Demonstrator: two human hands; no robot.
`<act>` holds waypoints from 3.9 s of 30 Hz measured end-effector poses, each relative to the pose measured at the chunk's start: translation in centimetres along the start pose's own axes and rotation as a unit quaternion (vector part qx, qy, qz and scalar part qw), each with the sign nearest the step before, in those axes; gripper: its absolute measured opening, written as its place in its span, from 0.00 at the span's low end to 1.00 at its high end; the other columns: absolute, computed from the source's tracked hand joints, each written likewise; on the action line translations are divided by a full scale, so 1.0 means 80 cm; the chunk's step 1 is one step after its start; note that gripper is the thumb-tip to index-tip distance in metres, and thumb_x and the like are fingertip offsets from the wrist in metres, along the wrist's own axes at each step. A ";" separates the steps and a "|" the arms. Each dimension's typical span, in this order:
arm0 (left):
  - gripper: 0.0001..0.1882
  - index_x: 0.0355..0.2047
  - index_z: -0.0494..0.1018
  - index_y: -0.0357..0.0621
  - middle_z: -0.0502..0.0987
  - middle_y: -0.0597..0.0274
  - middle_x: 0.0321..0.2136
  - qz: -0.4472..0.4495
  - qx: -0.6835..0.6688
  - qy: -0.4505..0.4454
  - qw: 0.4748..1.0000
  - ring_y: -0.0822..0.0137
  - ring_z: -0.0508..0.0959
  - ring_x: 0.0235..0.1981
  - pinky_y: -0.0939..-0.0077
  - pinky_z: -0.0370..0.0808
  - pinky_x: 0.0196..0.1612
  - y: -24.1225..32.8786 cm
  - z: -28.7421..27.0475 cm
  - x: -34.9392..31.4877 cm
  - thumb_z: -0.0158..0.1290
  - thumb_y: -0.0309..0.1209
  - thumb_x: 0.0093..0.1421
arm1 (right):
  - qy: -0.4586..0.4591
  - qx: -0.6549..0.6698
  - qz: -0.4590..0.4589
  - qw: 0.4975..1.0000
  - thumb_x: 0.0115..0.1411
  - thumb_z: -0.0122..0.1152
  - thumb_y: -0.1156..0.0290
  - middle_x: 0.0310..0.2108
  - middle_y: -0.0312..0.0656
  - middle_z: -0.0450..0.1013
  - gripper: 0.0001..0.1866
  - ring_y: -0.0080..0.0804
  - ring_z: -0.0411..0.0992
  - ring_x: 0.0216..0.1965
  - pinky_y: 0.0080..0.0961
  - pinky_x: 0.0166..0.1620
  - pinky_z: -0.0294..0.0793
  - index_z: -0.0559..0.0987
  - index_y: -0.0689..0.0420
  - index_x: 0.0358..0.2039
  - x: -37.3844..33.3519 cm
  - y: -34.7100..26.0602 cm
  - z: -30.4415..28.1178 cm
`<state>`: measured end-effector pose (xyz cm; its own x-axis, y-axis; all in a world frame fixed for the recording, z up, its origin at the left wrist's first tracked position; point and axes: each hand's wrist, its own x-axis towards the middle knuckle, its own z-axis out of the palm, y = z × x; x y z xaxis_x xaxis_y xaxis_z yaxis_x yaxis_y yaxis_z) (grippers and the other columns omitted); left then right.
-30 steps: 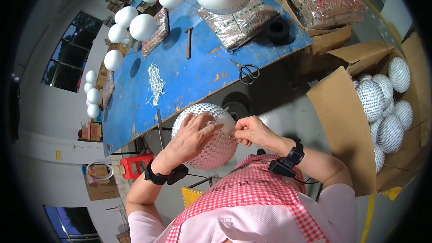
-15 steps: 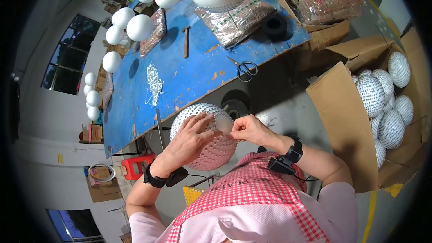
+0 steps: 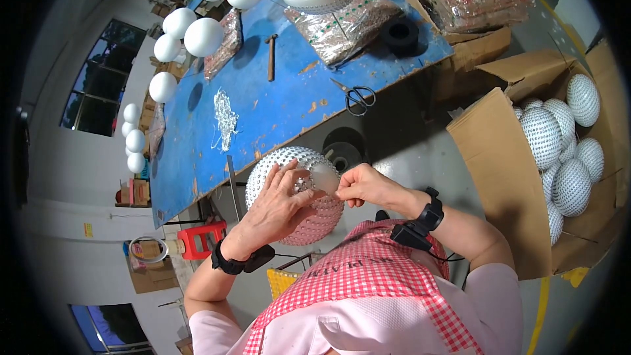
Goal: The person presses a strand of beads onto a white sphere, uses scissors to cut the strand, and continues pressing more beads onto the sphere's surface.
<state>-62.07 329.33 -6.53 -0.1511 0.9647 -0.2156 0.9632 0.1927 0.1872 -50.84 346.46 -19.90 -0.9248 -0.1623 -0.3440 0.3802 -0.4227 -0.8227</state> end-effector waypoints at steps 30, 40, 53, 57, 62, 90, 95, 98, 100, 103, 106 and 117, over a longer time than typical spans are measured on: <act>0.20 0.47 0.74 0.56 0.64 0.52 0.56 -0.074 0.053 0.044 0.995 0.51 0.57 0.64 0.47 0.49 0.64 0.060 0.012 -0.033 0.58 0.37 0.52 | -0.056 -0.042 0.023 0.997 0.57 0.62 0.71 0.20 0.32 0.71 0.07 0.16 0.68 0.21 0.13 0.23 0.66 0.76 0.59 0.24 -0.018 0.000 0.007; 0.20 0.48 0.74 0.61 0.61 0.53 0.60 -0.038 0.031 0.018 0.999 0.53 0.57 0.64 0.49 0.51 0.63 0.029 -0.008 -0.057 0.59 0.37 0.52 | -0.045 -0.092 -0.043 0.994 0.56 0.62 0.73 0.21 0.32 0.72 0.06 0.15 0.69 0.22 0.14 0.25 0.67 0.75 0.60 0.25 -0.015 -0.012 0.036; 0.15 0.39 0.77 0.53 0.65 0.50 0.56 -0.031 0.045 0.059 0.997 0.53 0.59 0.62 0.50 0.52 0.63 0.038 0.000 -0.058 0.57 0.42 0.53 | -0.085 -0.009 0.052 0.995 0.54 0.63 0.71 0.19 0.29 0.69 0.07 0.13 0.63 0.19 0.11 0.22 0.61 0.76 0.58 0.23 -0.024 -0.023 0.039; 0.14 0.39 0.78 0.54 0.66 0.53 0.55 -0.019 0.043 0.075 0.996 0.54 0.59 0.62 0.48 0.52 0.62 0.038 0.001 -0.059 0.56 0.42 0.53 | -0.077 -0.011 0.044 0.996 0.54 0.64 0.71 0.18 0.29 0.68 0.08 0.13 0.64 0.19 0.11 0.21 0.61 0.75 0.58 0.23 -0.020 -0.017 0.042; 0.12 0.38 0.79 0.55 0.67 0.58 0.54 -0.010 0.032 0.058 0.998 0.55 0.60 0.61 0.46 0.52 0.62 0.038 -0.006 -0.064 0.56 0.41 0.54 | -0.067 -0.071 0.010 0.995 0.56 0.64 0.70 0.18 0.30 0.70 0.08 0.13 0.66 0.19 0.12 0.22 0.65 0.75 0.58 0.24 -0.018 -0.015 0.044; 0.22 0.47 0.73 0.57 0.66 0.58 0.55 -0.029 0.035 0.048 0.998 0.54 0.59 0.62 0.52 0.54 0.64 0.026 -0.020 -0.091 0.57 0.29 0.50 | -0.015 -0.182 -0.112 0.977 0.55 0.65 0.72 0.18 0.29 0.69 0.07 0.11 0.62 0.20 0.14 0.22 0.60 0.77 0.61 0.24 -0.014 -0.022 0.056; 0.19 0.44 0.77 0.55 0.66 0.56 0.55 -0.018 -0.008 0.069 0.997 0.53 0.58 0.62 0.51 0.52 0.64 0.031 -0.018 -0.089 0.56 0.30 0.49 | -0.008 -0.206 -0.124 0.971 0.55 0.64 0.72 0.16 0.28 0.68 0.08 0.10 0.60 0.19 0.14 0.21 0.58 0.77 0.62 0.24 -0.019 -0.020 0.059; 0.17 0.42 0.78 0.55 0.66 0.57 0.55 -0.027 -0.001 0.083 0.996 0.53 0.59 0.62 0.50 0.52 0.64 0.034 -0.015 -0.089 0.57 0.32 0.49 | -0.023 -0.174 -0.126 0.976 0.55 0.64 0.72 0.16 0.27 0.68 0.07 0.08 0.59 0.19 0.14 0.21 0.57 0.77 0.62 0.25 -0.023 -0.019 0.060; 0.17 0.42 0.78 0.55 0.66 0.57 0.55 -0.023 -0.004 0.081 0.996 0.53 0.59 0.62 0.50 0.52 0.64 0.032 -0.016 -0.089 0.57 0.33 0.50 | -0.030 -0.156 -0.131 0.979 0.55 0.64 0.72 0.16 0.25 0.67 0.06 0.08 0.58 0.19 0.13 0.21 0.55 0.78 0.62 0.27 -0.031 -0.022 0.063; 0.17 0.42 0.78 0.56 0.66 0.57 0.54 -0.021 -0.010 0.075 0.997 0.53 0.59 0.62 0.50 0.52 0.63 0.032 -0.018 -0.087 0.57 0.33 0.50 | -0.024 -0.175 -0.145 0.974 0.55 0.64 0.73 0.15 0.24 0.65 0.06 0.08 0.57 0.18 0.13 0.21 0.53 0.80 0.62 0.28 -0.035 -0.027 0.071; 0.16 0.42 0.79 0.56 0.66 0.57 0.54 -0.019 -0.012 0.071 0.997 0.53 0.59 0.62 0.50 0.53 0.63 0.033 -0.024 -0.087 0.57 0.33 0.50 | -0.046 -0.149 -0.118 0.981 0.54 0.64 0.73 0.14 0.24 0.65 0.05 0.08 0.57 0.18 0.14 0.21 0.54 0.82 0.59 0.31 -0.039 -0.033 0.063; 0.14 0.39 0.80 0.55 0.69 0.56 0.49 -0.031 -0.069 0.102 0.992 0.53 0.62 0.59 0.51 0.56 0.62 0.023 -0.039 -0.099 0.59 0.32 0.49 | 0.070 -0.499 -0.515 0.694 0.46 0.63 0.73 0.13 0.32 0.64 0.16 0.27 0.65 0.13 0.24 0.17 0.63 0.83 0.47 0.38 -0.034 -0.024 0.072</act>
<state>-59.84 322.63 -1.47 -0.2635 0.9640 -0.0354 0.9132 0.2611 0.3128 -49.10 342.54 -14.80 -0.7287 -0.1148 0.6751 -0.5976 0.5882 -0.5449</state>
